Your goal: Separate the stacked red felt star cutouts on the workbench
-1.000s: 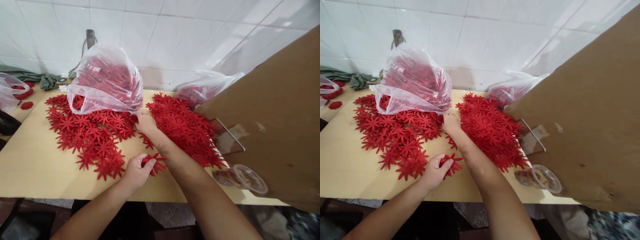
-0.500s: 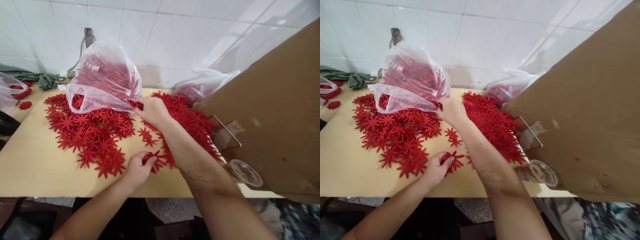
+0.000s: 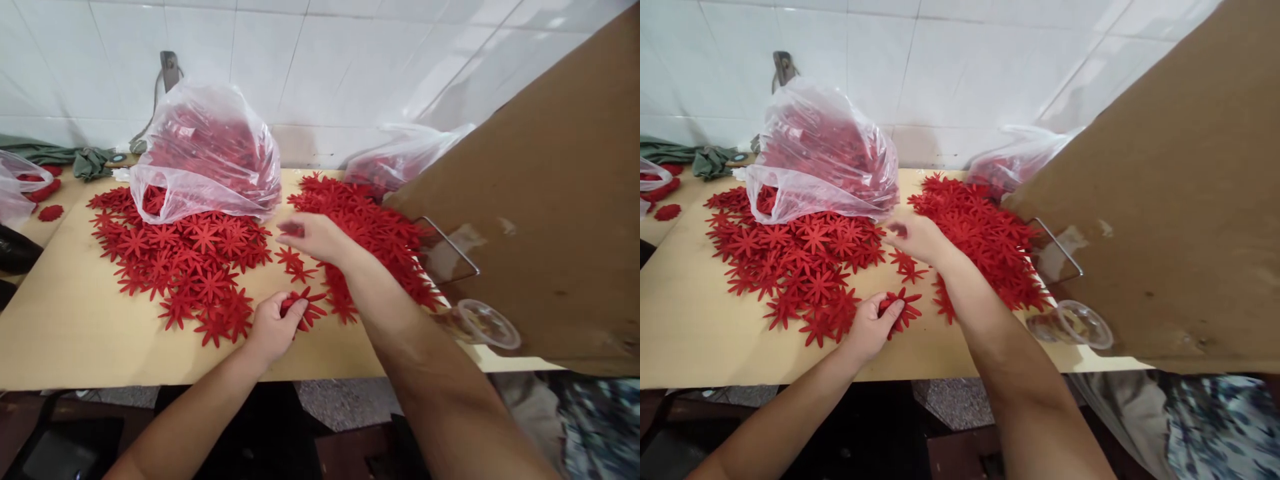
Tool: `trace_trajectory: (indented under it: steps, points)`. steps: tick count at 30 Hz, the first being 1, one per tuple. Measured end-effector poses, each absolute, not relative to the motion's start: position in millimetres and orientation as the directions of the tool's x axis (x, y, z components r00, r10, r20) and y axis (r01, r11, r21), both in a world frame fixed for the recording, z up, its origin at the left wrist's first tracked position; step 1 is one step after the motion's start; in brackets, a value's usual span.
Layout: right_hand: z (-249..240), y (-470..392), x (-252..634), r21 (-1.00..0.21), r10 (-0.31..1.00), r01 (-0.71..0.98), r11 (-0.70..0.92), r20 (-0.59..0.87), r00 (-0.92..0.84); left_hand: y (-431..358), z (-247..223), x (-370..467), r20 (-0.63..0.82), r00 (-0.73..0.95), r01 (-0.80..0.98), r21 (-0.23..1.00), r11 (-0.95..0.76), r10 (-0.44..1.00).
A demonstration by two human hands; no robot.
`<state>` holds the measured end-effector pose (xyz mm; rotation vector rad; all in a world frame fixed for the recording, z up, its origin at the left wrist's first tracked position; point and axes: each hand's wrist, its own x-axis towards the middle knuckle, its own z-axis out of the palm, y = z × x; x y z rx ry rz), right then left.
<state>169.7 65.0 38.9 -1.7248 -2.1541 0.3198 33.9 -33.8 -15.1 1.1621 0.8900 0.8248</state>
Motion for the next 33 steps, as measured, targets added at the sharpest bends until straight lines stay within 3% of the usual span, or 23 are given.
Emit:
trace_trajectory:
  steps: [3, 6, 8, 10, 12, 14, 16, 19, 28, 33]
  points:
    - [9, 45, 190, -0.146, 0.989, 0.978, 0.149, -0.005, -0.151, -34, -17, 37, -0.153, 0.483, -0.078, 0.973, 0.216, 0.862]
    - [-8, 35, 197, -0.037, 0.996, 0.995, 0.094, -0.006, -0.094, -32, -18, 39, -0.168, 0.477, -0.086, 0.968, 0.236, 0.863]
    - [-8, 28, 198, -0.116, 0.994, 0.992, 0.046, 0.106, -0.034, -30, -18, 38, -0.188, 0.438, -0.098, 0.962, 0.254, 0.879]
    - [-1, 16, 195, -0.371, 0.976, 0.928, 0.033, 0.214, 0.051, -27, -17, 37, -0.195, 0.383, -0.133, 0.956, 0.263, 0.903]
    - [6, -2, 188, -0.717, 0.978, 0.692, 0.083, 0.191, 0.081, -25, -16, 35, -0.197, 0.342, -0.165, 0.95, 0.265, 0.919]
    - [10, -21, 179, -0.923, 0.995, 0.373, 0.096, 0.085, -0.044, -24, -16, 35, -0.211, 0.313, -0.181, 0.944, 0.277, 0.926]
    - [10, -35, 169, -0.972, 0.993, 0.231, 0.044, 0.018, -0.115, -23, -17, 36, -0.229, 0.302, -0.2, 0.934, 0.297, 0.925]
    - [4, -42, 160, -0.985, 0.997, 0.175, -0.014, -0.028, -0.078, -23, -21, 38, -0.201, 0.308, -0.242, 0.929, 0.281, 0.93]
    - [-4, -38, 163, -0.999, 0.999, 0.05, 0.009, 0.011, 0.039, -26, -14, 33, -0.105, 0.436, -0.074, 0.986, 0.152, 0.894]
    - [-13, -38, 171, -0.991, 0.944, -0.112, 0.067, 0.026, 0.33, -26, -15, 37, -0.134, 0.478, -0.054, 0.982, 0.181, 0.868]
